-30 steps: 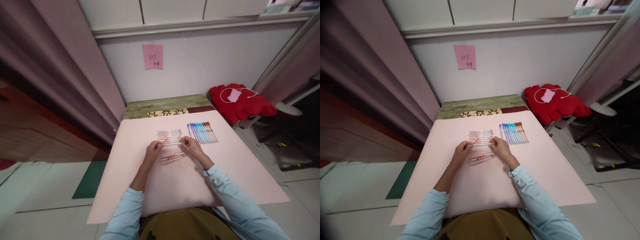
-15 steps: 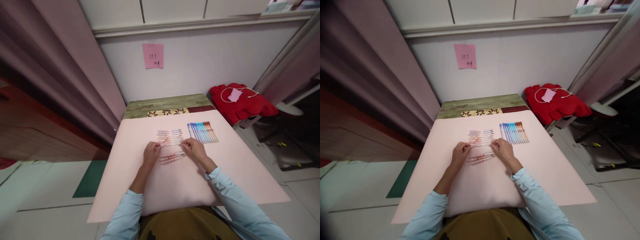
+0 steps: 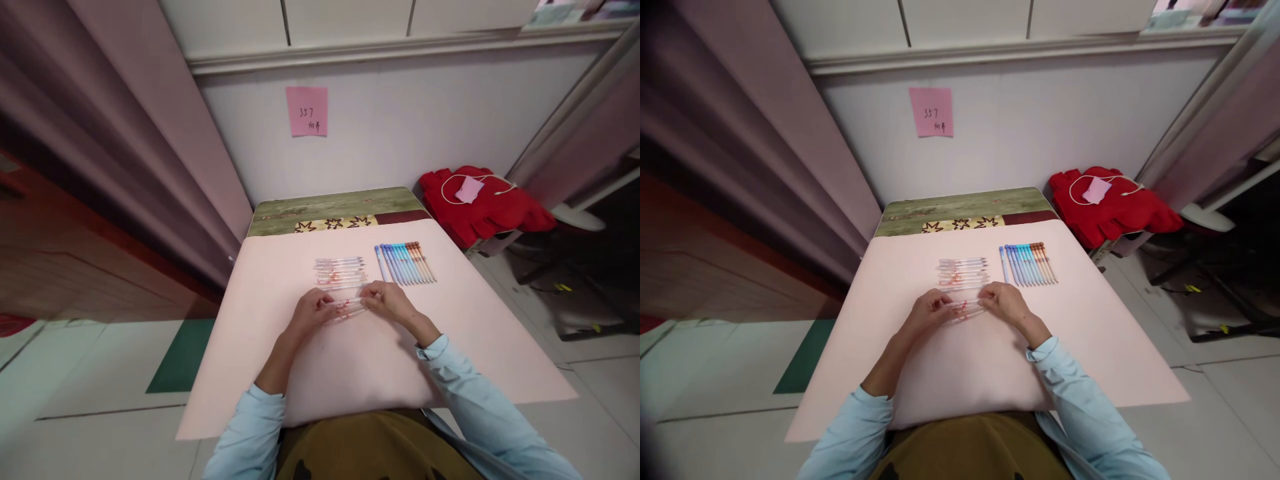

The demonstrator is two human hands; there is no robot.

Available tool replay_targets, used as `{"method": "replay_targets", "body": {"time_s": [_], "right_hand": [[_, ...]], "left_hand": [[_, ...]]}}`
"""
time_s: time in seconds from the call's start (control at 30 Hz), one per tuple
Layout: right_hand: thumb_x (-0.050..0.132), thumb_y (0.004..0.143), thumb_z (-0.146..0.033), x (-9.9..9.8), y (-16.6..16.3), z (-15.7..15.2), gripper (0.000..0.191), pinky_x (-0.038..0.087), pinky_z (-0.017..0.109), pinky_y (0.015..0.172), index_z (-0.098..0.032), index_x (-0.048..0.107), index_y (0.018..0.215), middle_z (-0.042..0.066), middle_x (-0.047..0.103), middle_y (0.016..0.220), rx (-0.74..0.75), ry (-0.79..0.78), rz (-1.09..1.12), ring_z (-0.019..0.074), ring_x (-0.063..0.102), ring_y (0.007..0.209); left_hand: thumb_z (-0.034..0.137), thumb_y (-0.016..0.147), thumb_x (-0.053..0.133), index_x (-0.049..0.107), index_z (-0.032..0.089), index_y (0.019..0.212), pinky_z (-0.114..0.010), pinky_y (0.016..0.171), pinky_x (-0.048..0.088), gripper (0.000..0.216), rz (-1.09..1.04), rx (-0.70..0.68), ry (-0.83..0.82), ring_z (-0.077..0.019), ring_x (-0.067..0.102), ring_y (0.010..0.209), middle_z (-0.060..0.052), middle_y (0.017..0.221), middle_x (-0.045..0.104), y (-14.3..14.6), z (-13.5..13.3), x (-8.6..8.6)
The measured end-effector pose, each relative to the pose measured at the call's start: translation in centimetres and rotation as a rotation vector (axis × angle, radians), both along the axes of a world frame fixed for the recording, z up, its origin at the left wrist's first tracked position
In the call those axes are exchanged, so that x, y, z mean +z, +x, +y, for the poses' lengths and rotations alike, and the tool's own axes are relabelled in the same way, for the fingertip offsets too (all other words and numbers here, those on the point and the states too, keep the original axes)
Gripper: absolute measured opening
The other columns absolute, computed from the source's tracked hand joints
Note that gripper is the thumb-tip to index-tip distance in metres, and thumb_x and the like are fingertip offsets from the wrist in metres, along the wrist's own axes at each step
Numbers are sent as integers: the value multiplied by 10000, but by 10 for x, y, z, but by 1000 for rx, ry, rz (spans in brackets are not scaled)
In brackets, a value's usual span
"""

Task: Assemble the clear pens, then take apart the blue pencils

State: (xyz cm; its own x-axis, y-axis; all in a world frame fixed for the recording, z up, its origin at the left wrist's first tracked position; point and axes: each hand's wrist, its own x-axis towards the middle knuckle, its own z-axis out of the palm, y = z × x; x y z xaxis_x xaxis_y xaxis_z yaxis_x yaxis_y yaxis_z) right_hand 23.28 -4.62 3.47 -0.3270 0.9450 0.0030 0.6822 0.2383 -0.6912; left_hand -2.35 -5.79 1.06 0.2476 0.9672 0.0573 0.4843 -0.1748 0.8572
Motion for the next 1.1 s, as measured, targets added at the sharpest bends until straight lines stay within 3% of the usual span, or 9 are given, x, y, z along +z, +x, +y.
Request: {"method": "replay_targets", "body": {"time_s": [0.2, 0.37, 0.57, 0.7, 0.83, 0.93, 1.03, 1.1], "right_hand": [[600, 841, -334, -10, -2, 1, 154, 361, 250, 592, -215, 697, 831, -2, 655, 676, -28, -66, 95, 156, 559, 629], [556, 872, -408, -16, -7, 3, 261, 361, 237, 568, -198, 700, 932, -10, 622, 693, -41, -117, 310, 142, 518, 623], [501, 895, -572, -19, -10, 9, 479, 311, 236, 510, -155, 715, 796, -31, 462, 538, -21, -255, 414, 120, 414, 525], [480, 881, -655, -18, -11, 10, 584, 272, 236, 480, -137, 741, 816, -42, 402, 503, 11, -364, 471, 103, 345, 477], [523, 863, -637, -12, -13, 9, 545, 275, 242, 487, -142, 730, 767, -44, 417, 507, 26, -354, 498, 99, 344, 481], [589, 835, -586, -6, -14, 9, 444, 348, 244, 530, -162, 699, 759, -23, 519, 582, 30, -275, 526, 117, 437, 547], [705, 765, -515, -1, -13, 8, 348, 433, 256, 638, -192, 694, 892, 17, 663, 829, 21, -170, 550, 153, 563, 721], [804, 670, -475, 1, -12, 8, 509, 463, 269, 718, -221, 672, 1091, 40, 688, 1035, -4, -103, 527, 177, 601, 853]], "left_hand": [[392, 751, 709, 741, 176, 917, -254, 599, 409, 274, -161, 25, -84, -140, 519, 642, -15, 707, 620, 2, 1, 5], [430, 760, 698, 725, 177, 957, -266, 627, 444, 322, -293, 91, -117, -154, 553, 679, -17, 732, 637, 4, 1, 7], [385, 793, 692, 694, 176, 1088, -263, 693, 450, 362, -353, 81, -71, -137, 553, 711, -17, 823, 661, 6, 3, 15], [420, 814, 674, 700, 176, 1000, -260, 675, 433, 308, -307, 108, -29, -136, 536, 679, -7, 766, 635, 6, 1, 18], [453, 882, 585, 641, 186, 908, -244, 647, 386, 274, -194, 68, 21, -121, 467, 643, 26, 693, 549, 7, -3, 23], [435, 923, 518, 585, 191, 842, -237, 643, 359, 266, -148, 43, 25, -114, 433, 633, 41, 666, 496, 7, -4, 25], [431, 938, 483, 530, 192, 758, -233, 630, 347, 303, -167, 45, -5, -109, 417, 616, 48, 637, 451, 6, -3, 24], [431, 940, 478, 510, 193, 735, -230, 625, 343, 316, -192, 57, -17, -108, 411, 613, 49, 635, 441, 5, -3, 23]]}}
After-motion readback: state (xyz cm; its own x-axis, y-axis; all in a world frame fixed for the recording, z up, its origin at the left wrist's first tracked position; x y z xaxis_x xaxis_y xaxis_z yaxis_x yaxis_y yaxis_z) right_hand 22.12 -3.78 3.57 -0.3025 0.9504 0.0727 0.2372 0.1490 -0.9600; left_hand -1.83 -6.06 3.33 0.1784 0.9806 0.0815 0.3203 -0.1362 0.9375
